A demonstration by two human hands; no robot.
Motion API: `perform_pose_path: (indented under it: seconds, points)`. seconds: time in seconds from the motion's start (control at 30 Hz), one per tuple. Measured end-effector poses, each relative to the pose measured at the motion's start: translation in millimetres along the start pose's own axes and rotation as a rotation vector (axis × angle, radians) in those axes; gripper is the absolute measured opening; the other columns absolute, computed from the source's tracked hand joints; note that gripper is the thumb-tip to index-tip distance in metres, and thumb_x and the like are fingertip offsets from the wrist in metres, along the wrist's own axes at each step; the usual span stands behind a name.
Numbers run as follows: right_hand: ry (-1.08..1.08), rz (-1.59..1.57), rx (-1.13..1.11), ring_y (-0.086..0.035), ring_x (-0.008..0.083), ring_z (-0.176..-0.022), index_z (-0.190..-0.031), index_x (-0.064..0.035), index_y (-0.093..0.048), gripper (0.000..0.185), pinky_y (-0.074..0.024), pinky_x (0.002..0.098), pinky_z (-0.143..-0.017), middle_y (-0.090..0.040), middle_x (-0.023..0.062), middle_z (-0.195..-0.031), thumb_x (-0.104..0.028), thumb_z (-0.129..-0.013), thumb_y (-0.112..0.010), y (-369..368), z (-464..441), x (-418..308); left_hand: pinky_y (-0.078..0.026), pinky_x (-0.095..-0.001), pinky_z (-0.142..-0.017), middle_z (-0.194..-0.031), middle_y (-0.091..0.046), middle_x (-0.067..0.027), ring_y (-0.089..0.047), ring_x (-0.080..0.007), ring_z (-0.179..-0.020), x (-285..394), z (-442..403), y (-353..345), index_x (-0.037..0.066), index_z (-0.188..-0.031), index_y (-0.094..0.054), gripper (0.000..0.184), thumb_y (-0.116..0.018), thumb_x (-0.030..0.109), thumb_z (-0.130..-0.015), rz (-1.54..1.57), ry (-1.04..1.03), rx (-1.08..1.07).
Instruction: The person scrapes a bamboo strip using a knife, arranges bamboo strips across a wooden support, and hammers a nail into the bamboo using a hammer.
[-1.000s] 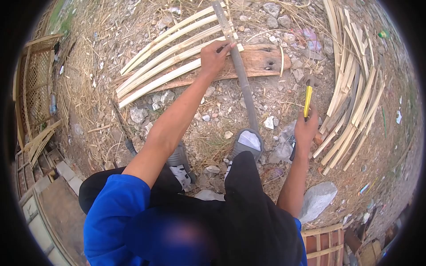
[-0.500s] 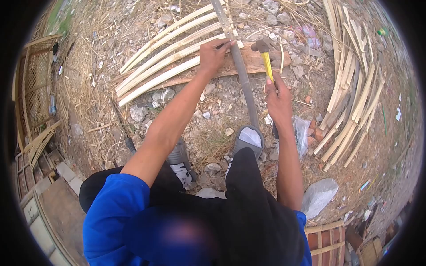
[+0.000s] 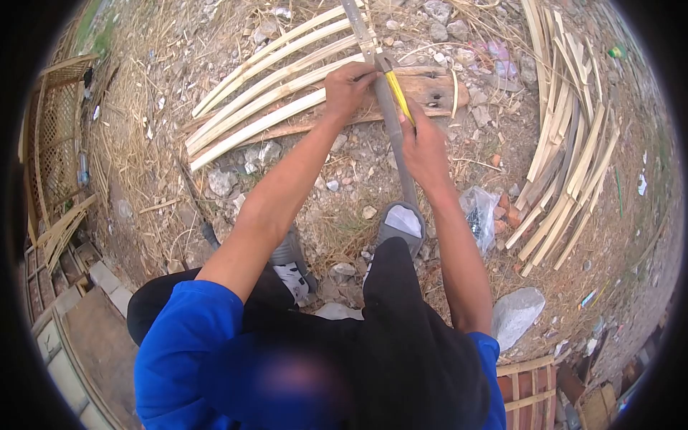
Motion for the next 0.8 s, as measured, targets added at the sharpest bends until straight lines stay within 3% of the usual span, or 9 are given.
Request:
perform_pose_path:
  seconds: [0.43, 0.53, 0.8]
  points:
    - [0.027, 0.01, 0.082, -0.062, 0.0458, -0.096, -0.13, -0.0008, -0.054, 0.034, -0.0489, 0.0453, -0.079, -0.065, 0.0284, -0.105, -0.013, -0.099, -0.051, 1.3, -0.9, -16.0, -0.053, -0.031, -0.065, -0.084, -0.072, -0.0063, -0.068, -0.0215, -0.07, 7.2, -2.4, 4.7, 0.008, -0.09, -0.077, 0.015, -0.077, 0.016, -0.078, -0.056, -0.025, 0.045]
    - [0.014, 0.017, -0.003, -0.063, 0.0452, -0.097, -0.13, -0.0005, -0.054, 0.035, -0.0488, 0.0453, -0.08, -0.064, 0.0286, -0.107, -0.014, -0.099, -0.05, -7.0, -3.4, -8.6, -0.053, -0.0327, -0.064, -0.085, -0.071, -0.004, -0.068, -0.023, -0.072, 6.7, -2.6, 4.2, 0.011, -0.084, -0.078, 0.015, -0.078, 0.023, -0.077, -0.043, -0.006, 0.038]
    - [0.033, -0.02, 0.085, -0.062, 0.0458, -0.098, -0.129, 0.0009, -0.054, 0.034, -0.0487, 0.0449, -0.082, -0.064, 0.0295, -0.107, -0.014, -0.099, -0.05, -2.8, -1.6, -18.6, -0.054, -0.0315, -0.065, -0.088, -0.072, -0.0073, -0.069, -0.0222, -0.072, 6.6, -0.1, 3.6, 0.008, -0.088, -0.078, 0.015, -0.078, 0.019, -0.077, -0.049, -0.042, 0.062]
Point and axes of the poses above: each hand's wrist, its own z-axis away from the middle knuckle, its own y-axis out of the back of the hand, x = y × z, the point moved 6 cm from there along -z, towards the middle knuckle
